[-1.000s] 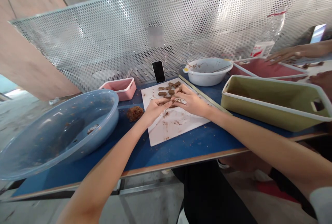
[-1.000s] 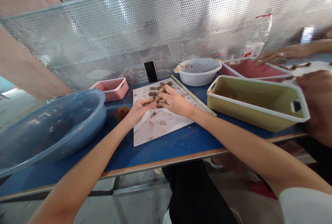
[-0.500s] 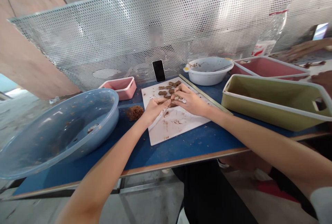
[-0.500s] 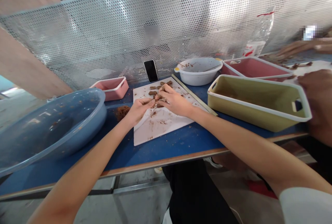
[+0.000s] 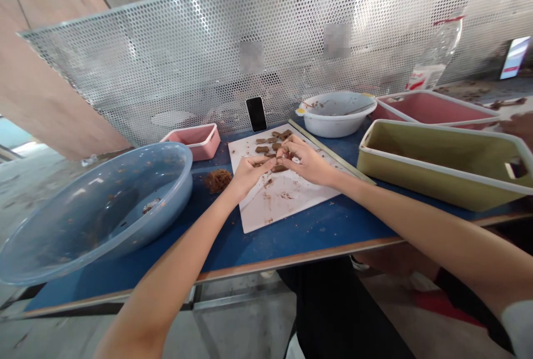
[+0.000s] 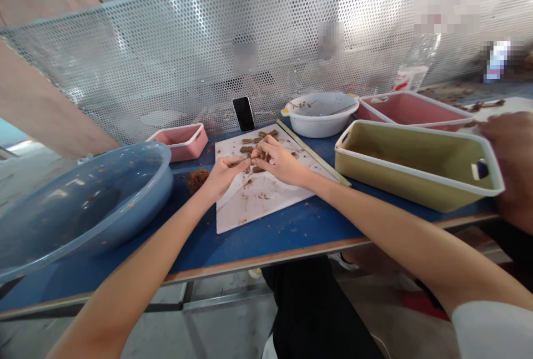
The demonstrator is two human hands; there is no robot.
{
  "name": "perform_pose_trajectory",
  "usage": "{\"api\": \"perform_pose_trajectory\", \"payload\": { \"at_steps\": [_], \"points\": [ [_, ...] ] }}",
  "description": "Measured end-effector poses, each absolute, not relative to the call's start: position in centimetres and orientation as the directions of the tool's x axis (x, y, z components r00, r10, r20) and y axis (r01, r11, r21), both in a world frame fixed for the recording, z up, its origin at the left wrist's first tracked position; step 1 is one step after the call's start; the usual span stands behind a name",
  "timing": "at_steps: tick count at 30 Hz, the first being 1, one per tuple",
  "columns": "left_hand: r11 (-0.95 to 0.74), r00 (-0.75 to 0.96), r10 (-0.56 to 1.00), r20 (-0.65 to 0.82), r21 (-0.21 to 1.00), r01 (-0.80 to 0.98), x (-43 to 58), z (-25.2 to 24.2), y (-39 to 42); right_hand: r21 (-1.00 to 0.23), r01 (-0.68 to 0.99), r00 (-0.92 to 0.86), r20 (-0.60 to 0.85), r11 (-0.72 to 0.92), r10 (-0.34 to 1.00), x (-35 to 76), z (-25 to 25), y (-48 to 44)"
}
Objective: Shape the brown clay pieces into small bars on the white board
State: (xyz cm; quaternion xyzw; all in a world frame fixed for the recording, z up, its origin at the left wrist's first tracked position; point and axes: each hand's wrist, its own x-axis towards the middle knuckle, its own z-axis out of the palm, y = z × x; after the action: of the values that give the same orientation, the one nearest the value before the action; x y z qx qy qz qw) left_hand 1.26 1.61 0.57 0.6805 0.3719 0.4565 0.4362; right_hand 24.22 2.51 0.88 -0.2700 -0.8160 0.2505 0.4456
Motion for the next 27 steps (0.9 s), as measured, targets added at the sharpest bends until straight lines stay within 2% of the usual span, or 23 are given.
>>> {"api": "perform_pose_trajectory", "payload": {
  "at_steps": [4, 10, 15, 18, 23, 27],
  "points": [
    [-0.463, 0.309, 0.87, 0.384, 0.853, 0.242, 1.1, 0.8, 1.3, -0.687, 0.223, -0.445, 0.56, 0.692, 0.699, 24.5, 0.8, 3.0],
    [-0.635, 0.273, 0.763, 0.586, 0.603, 0.482, 0.2, -0.1, 1.9, -0.627, 0.293, -0.4, 0.605, 0.722, 0.688, 25.8, 0.8, 4.4],
    [-0.618, 0.26, 0.768, 0.585, 0.571, 0.54, 0.0, -0.4, 2.1, -0.607, 0.337, -0.469, 0.554, 0.72, 0.687, 25.8, 0.0, 4.8],
    [-0.618, 0.266, 0.766, 0.585, 0.557, 0.555, 0.1, -0.2, 2.1, -0.598, 0.331, -0.455, 0.577, 0.73, 0.678, 25.5, -0.4, 4.8],
    [-0.65, 0.347, 0.727, 0.593, 0.429, 0.628, -0.2, -0.4, 2.5, -0.619, 0.316, -0.445, 0.572, 0.719, 0.689, 25.3, -0.3, 4.5],
    [-0.657, 0.367, 0.717, 0.593, 0.399, 0.64, -0.3, -0.6, 2.7, -0.601, 0.328, -0.494, 0.548, 0.728, 0.675, 25.3, 0.0, 4.2]
  ]
}}
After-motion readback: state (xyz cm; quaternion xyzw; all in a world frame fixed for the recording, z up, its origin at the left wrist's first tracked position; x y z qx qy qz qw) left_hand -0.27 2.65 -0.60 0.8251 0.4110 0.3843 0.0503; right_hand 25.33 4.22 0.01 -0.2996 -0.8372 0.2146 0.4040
